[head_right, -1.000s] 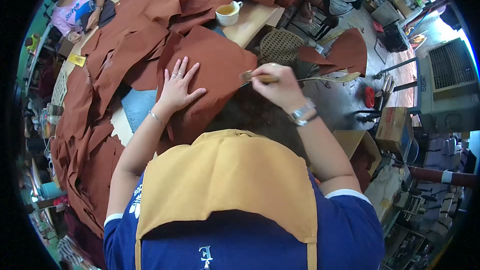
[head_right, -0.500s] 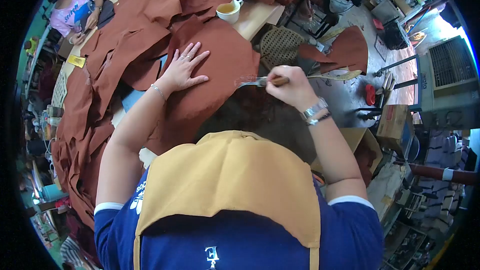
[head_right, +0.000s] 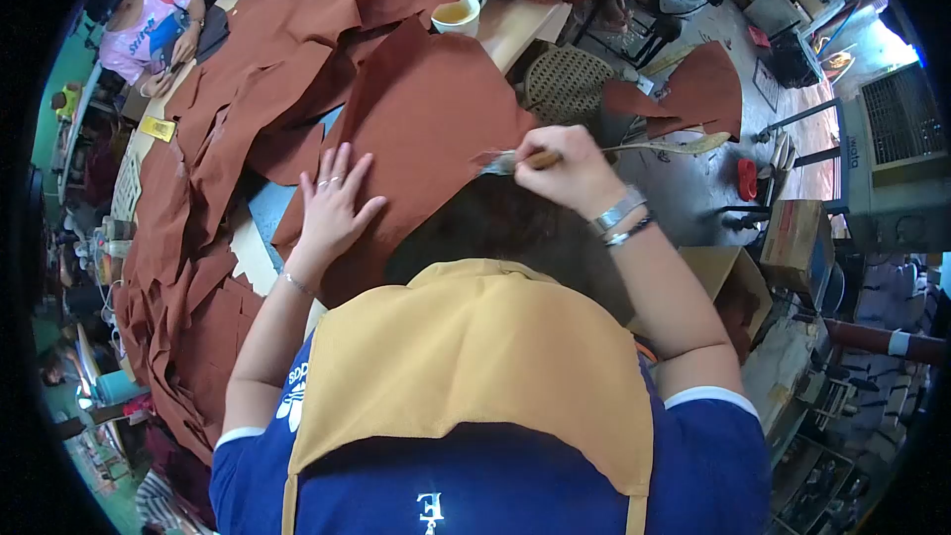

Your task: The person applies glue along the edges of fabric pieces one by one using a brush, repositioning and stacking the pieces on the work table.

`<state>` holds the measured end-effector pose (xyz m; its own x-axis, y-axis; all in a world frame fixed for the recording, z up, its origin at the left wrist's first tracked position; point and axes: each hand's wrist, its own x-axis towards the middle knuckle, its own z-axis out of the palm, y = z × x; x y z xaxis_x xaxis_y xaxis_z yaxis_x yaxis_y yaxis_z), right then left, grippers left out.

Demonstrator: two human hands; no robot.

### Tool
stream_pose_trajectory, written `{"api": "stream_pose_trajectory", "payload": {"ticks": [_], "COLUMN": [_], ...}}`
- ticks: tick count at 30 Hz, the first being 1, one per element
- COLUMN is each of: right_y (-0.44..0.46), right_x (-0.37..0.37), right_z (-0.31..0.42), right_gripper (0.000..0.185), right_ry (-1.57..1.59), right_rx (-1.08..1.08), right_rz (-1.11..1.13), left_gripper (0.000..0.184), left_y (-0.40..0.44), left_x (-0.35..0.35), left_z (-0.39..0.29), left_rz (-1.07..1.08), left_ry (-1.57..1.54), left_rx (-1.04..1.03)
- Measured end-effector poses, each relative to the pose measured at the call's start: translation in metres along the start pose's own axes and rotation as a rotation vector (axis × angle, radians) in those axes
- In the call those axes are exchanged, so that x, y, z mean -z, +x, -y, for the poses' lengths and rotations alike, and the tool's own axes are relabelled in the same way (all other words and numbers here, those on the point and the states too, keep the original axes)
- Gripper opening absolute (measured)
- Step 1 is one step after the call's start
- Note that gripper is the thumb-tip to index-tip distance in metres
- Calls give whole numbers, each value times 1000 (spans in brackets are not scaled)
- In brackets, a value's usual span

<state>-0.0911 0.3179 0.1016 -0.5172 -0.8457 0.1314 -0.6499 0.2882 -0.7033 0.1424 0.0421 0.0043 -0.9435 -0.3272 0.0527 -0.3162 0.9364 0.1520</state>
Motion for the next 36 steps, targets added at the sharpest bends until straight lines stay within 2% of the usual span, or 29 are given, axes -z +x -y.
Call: {"api": "stream_pose_trajectory", "payload": {"ticks": [1,3,6,9,11,13,15,17,18,21,22,25,26,29,30,33,36], "right_y": [-2,-2,7,4,-1,-2,3,8,6,-5,-7,-4,1,8,4,-4,4], "right_x": [10,14,-19,-42,-22,-5,-21,-53,-65,-49,-36,-41,-55,-90,-85,-58,-74], "right_z": [-2,3,22,13,7,10,25,41,38,28,28,46,56,58,56,52,71], "right_gripper": [13,13,15,12,12,9,11,12,12,11,10,9,10,12,13,15,13], "right_ry": [-99,-163,120,145,56,-119,-10,135,161,95,-27,-13,69,104,97,-95,33], "right_rx": [-44,30,153,197,33,17,165,255,264,170,149,208,289,352,361,194,305], "right_rz": [32,-53,-92,-2,-8,-14,-95,-64,19,16,1,-13,-19,84,90,158,101], "left_gripper": [77,79,79,78,78,79,79,79,79,80,80,82,84,88,89,93,91], "left_y": [-6,-4,10,18,20,23,27,28,28,26,26,27,27,27,26,27,29], "left_x": [-2,-5,-8,-7,-10,-11,-10,-11,-11,-14,-15,-16,-15,-12,-12,-11,-15], "left_z": [7,15,20,24,27,29,30,30,30,33,33,34,33,34,35,33,35], "left_rz": [24,-13,-25,-33,-34,-54,-63,-71,-67,-66,-71,-75,-69,-61,-59,-62,-86], "left_ry": [-3,-35,-34,-26,-37,-49,-63,-66,-74,-87,-95,-106,-104,-96,-95,-97,-73], "left_rx": [62,56,18,-5,-16,-31,-46,-49,-48,-48,-45,-46,-50,-60,-68,-68,-93]}}
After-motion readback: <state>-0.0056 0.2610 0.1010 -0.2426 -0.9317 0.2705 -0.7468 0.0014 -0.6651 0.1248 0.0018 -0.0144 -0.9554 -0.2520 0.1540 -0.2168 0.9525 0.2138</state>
